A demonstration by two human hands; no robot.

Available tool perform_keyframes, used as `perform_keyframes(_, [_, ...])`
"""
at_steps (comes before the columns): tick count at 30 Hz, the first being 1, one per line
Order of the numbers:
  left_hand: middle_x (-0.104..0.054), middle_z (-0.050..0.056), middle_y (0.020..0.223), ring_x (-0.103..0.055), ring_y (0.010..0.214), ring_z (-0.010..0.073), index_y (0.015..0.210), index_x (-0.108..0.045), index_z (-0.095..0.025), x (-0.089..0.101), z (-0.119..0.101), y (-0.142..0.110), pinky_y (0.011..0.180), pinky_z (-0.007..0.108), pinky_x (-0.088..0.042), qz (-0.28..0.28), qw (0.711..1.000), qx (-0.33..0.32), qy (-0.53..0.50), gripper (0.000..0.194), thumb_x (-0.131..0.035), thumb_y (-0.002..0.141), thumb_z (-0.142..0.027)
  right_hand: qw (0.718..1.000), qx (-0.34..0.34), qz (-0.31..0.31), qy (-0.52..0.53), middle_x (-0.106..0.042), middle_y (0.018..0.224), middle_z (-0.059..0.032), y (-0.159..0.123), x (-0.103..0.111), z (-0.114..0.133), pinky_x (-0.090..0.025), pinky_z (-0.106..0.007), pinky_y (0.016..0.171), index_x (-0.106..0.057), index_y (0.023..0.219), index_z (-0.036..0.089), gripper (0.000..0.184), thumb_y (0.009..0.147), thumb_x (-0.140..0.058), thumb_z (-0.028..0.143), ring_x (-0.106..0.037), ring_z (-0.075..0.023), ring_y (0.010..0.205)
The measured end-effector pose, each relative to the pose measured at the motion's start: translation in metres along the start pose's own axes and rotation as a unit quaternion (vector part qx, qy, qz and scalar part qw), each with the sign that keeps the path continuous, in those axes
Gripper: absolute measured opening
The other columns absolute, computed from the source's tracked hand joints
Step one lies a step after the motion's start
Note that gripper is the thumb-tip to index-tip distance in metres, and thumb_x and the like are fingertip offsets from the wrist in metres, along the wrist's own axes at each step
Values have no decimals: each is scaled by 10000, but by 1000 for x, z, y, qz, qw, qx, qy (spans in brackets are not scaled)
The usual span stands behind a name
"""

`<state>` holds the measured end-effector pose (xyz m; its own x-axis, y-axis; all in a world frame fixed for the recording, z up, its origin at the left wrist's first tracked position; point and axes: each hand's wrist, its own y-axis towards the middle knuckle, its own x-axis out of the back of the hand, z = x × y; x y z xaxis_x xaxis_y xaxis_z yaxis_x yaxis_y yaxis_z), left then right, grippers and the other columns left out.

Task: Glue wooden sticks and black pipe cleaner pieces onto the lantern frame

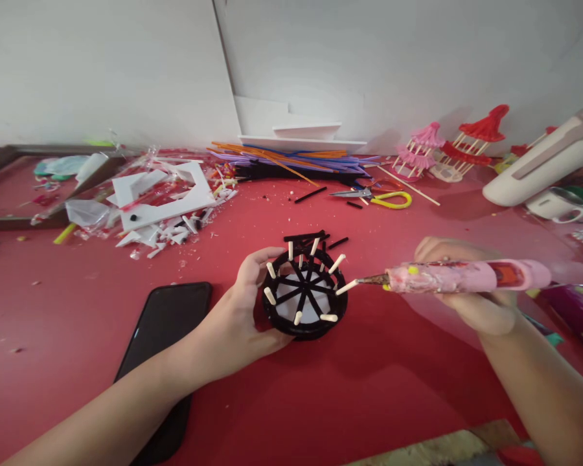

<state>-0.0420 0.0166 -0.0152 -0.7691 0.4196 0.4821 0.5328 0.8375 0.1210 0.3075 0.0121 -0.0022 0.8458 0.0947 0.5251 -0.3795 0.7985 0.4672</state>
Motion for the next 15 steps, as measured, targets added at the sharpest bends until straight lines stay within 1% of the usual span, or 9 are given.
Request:
perform_keyframes(5, [-565, 116, 1368, -676, 1159, 270, 1442, -227, -288, 0, 2, -2, 956, 366, -597, -4, 1000, -6, 6, 827, -746, 800, -236, 1000, 0, 0, -3, -572, 742, -16, 2, -1, 3, -390, -357, 578, -583, 802, 223, 102, 808, -607, 125, -528, -182, 643])
perform_keyframes(9, [-555, 120, 1384, -667, 1174, 269, 1442, -227, -280, 1, 1, -3, 977, 368, -586, -3, 1000, -2, 13, 835, -750, 794, -230, 1000, 3, 0, 2, -567, 737, -21, 2, 0, 3, -388, -364, 579, -587, 801, 219, 79, 811, -601, 142, -525, -188, 644])
perform_keyframes(15, [-566, 121, 1368, -684, 1139, 256, 1435, -229, -276, 1, -1, -2, 944, 350, -601, 1, 1000, -3, 3, 819, -750, 803, -242, 1000, -3, 0, -1, -559, 735, -15, 1, 0, 2, -381, -358, 578, -580, 795, 220, 100, 811, -610, 125, -515, -181, 643])
